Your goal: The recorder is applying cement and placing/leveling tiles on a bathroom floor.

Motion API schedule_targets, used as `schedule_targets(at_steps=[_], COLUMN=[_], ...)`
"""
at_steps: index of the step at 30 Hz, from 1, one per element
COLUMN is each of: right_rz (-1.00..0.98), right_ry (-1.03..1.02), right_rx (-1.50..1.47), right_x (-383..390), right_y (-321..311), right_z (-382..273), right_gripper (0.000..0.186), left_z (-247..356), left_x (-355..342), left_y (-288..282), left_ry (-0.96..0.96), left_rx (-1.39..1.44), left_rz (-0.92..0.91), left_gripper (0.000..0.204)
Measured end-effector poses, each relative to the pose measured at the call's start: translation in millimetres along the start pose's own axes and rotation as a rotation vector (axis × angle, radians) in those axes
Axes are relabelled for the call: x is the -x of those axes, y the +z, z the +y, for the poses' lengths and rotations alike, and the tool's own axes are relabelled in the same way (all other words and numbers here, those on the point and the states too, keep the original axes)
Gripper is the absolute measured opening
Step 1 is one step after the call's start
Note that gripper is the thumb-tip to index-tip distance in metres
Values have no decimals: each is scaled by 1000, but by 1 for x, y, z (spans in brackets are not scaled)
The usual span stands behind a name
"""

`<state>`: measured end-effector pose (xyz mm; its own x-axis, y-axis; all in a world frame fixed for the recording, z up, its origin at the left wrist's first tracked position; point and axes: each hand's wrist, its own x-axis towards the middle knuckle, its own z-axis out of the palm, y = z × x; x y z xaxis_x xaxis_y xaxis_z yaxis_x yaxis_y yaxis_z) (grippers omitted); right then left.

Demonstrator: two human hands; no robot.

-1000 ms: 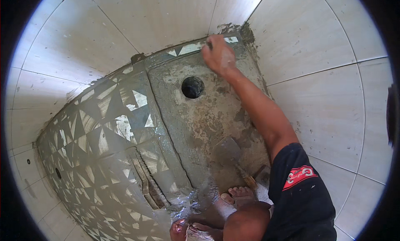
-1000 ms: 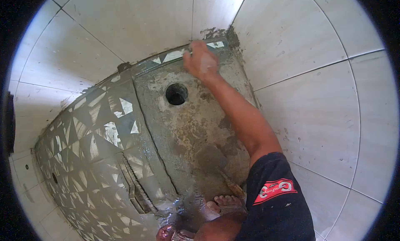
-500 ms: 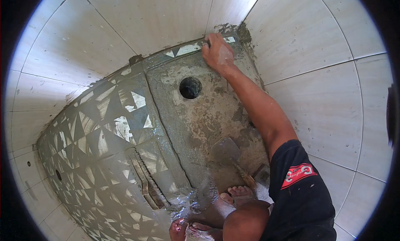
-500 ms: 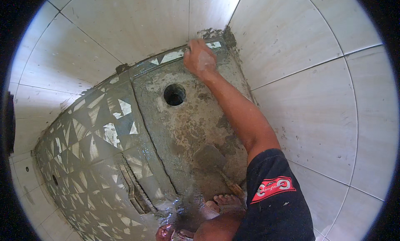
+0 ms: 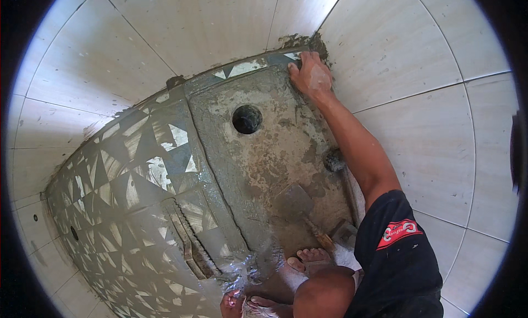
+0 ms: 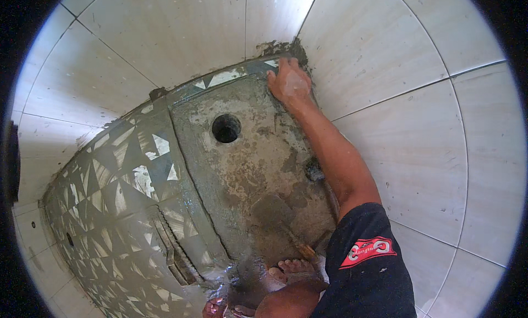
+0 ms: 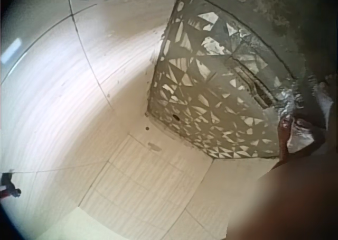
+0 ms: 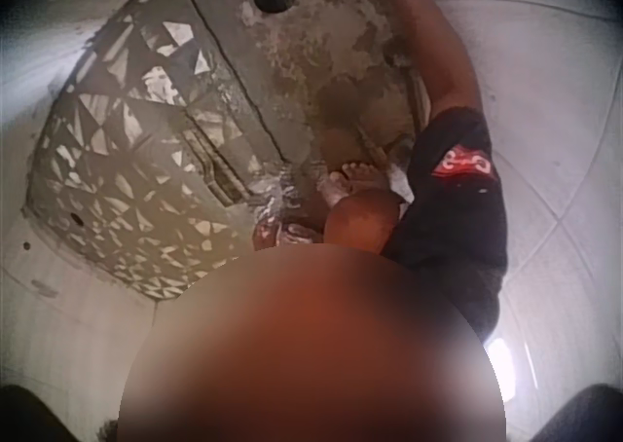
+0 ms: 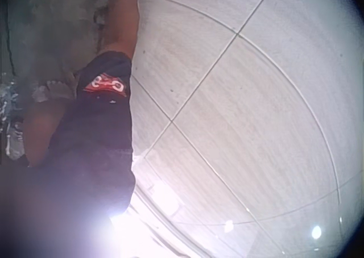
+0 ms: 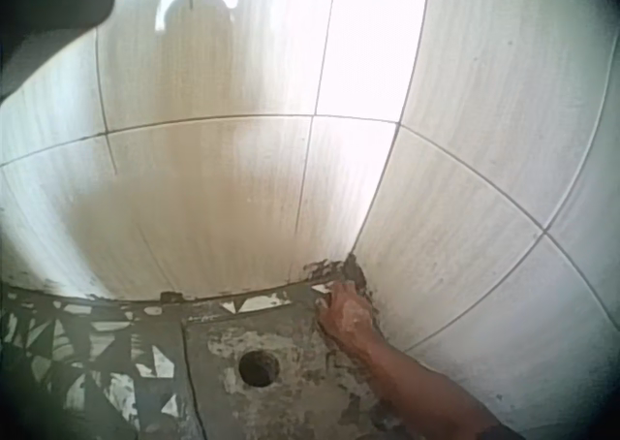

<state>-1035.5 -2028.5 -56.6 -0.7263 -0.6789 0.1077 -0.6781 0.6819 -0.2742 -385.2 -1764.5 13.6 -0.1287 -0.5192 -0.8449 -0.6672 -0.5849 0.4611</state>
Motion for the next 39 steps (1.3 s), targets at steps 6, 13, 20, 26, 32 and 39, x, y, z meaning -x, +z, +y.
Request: schedule_targets(at_steps=[6, 13, 20, 26, 32, 39], right_rz=[-44, -125, 27, 154, 236, 205], right_ry=[82, 75, -153, -285, -366, -321], right_rx=[-91, -159, -281, -187, -412, -370], right_x=[14, 52, 77, 83, 143, 185], right_y=[-8, -24, -21, -41, -89, -54], right_z=[8, 4, 11, -7, -48, -30], right_gripper=[55, 57, 53, 49, 46, 42], left_z=[17, 15, 8, -29, 6, -23], left_x=[4, 6, 6, -3, 11, 15], left_y=[1, 3, 1, 3, 0, -11], left_ry=[-49, -70, -44, 75, 172, 234], left_rx=[-88, 17, -9, -3, -186, -36], left_rz=[-17, -3, -34, 49, -16, 44], left_gripper=[41, 40, 43, 42, 41, 48])
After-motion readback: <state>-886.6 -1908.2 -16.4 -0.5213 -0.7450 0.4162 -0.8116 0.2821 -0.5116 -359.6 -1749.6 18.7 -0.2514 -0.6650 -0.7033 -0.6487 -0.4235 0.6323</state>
